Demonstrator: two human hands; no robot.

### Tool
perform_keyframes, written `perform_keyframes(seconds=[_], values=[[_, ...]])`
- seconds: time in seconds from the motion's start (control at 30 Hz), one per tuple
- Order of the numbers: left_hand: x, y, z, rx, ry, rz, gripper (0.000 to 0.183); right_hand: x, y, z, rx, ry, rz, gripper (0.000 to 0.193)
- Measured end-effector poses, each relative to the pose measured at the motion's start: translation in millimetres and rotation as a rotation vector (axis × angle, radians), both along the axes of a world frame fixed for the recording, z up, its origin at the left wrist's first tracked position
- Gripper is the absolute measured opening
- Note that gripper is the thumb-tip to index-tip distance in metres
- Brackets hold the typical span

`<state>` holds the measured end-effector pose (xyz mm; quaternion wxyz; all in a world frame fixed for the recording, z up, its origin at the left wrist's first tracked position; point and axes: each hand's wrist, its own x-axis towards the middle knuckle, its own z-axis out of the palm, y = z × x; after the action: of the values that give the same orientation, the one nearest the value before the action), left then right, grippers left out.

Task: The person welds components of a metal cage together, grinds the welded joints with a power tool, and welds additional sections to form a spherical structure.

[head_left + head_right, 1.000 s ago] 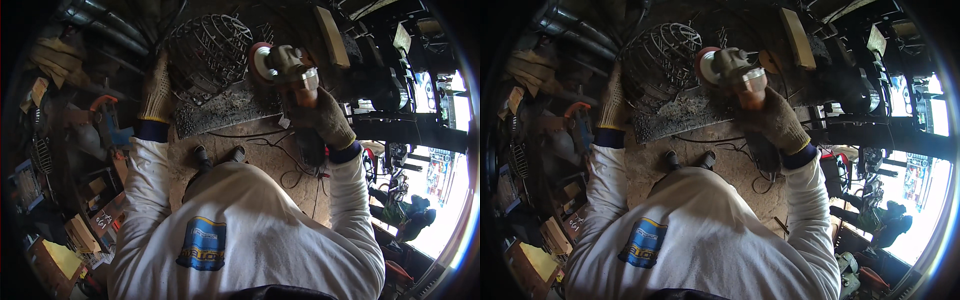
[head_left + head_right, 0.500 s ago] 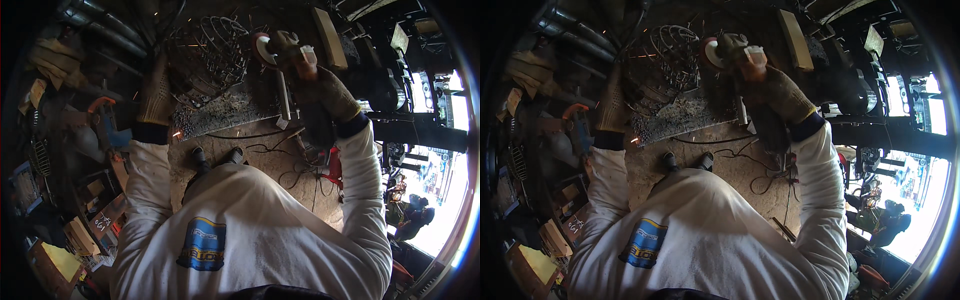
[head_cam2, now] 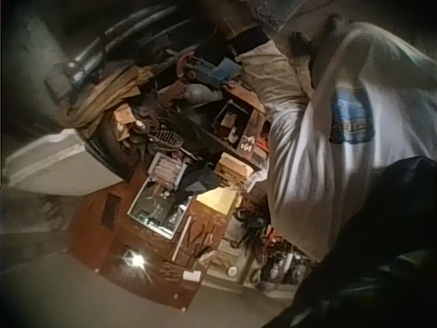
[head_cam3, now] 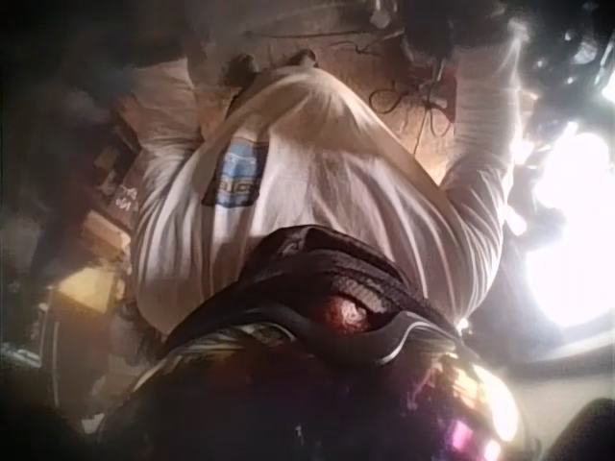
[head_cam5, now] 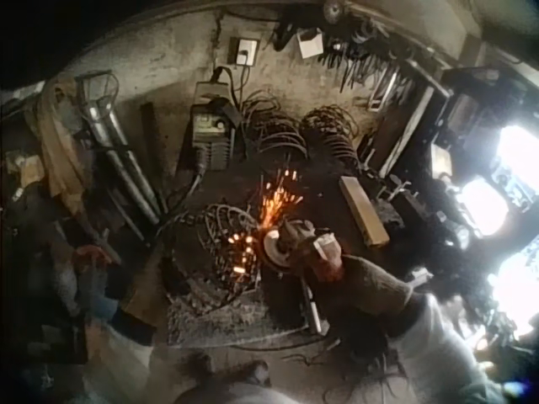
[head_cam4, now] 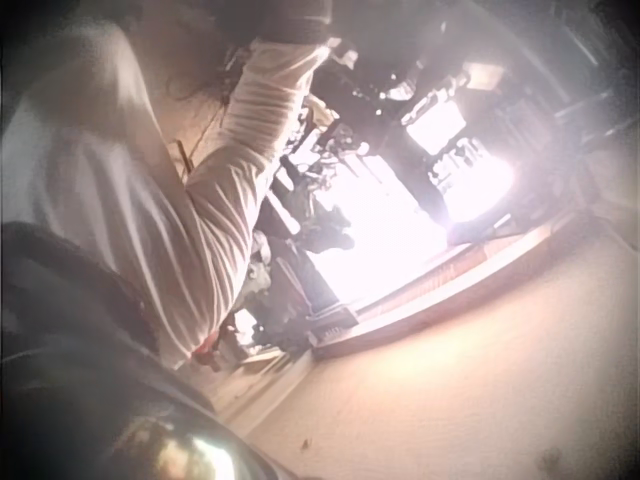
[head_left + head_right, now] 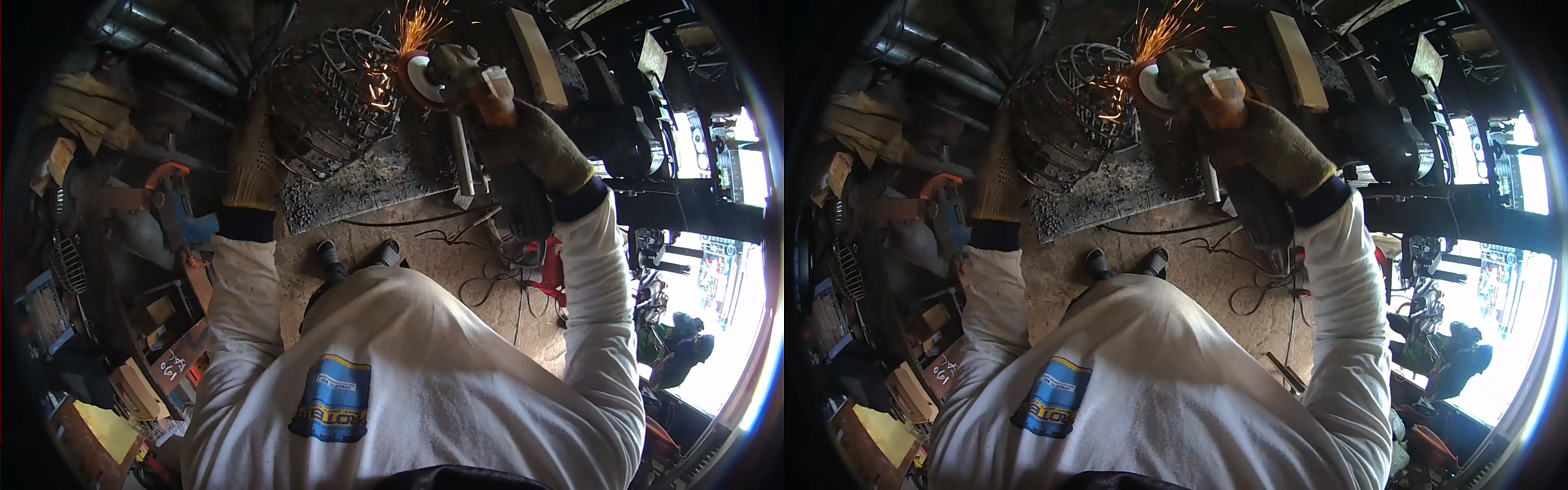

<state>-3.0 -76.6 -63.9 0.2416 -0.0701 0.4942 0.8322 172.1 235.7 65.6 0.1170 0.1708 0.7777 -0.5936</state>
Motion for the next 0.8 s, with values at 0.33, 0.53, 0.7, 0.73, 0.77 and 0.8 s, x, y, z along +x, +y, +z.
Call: perform_keyframes(seconds=[0.33,0.53,0.7,0.73,0.77,0.8], values=[[3.3,3.0,8.4,0.010,0.040,-0.062,0.055,-1.9,15.8,-11.5,0.026,0.038,-0.066,0.038],[8.7,5.0,21.5,-0.046,0.004,-0.039,0.057,-3.8,-2.0,-16.0,-0.037,0.082,-0.025,0.047],[3.2,7.2,17.3,-0.078,-0.033,0.013,0.063,-25.5,16.3,-31.8,0.088,0.065,-0.016,0.052],[0.4,5.9,14.4,-0.075,-0.037,0.020,0.064,-29.8,19.3,-32.3,0.163,0.050,0.022,0.051],[-0.3,5.9,14.4,-0.080,-0.035,0.016,0.064,-34.3,32.4,-52.4,0.174,0.126,0.046,0.050],[-1.0,5.0,17.0,-0.110,0.005,-0.008,0.064,-40.9,35.5,-61.0,0.188,0.203,0.071,0.050]])
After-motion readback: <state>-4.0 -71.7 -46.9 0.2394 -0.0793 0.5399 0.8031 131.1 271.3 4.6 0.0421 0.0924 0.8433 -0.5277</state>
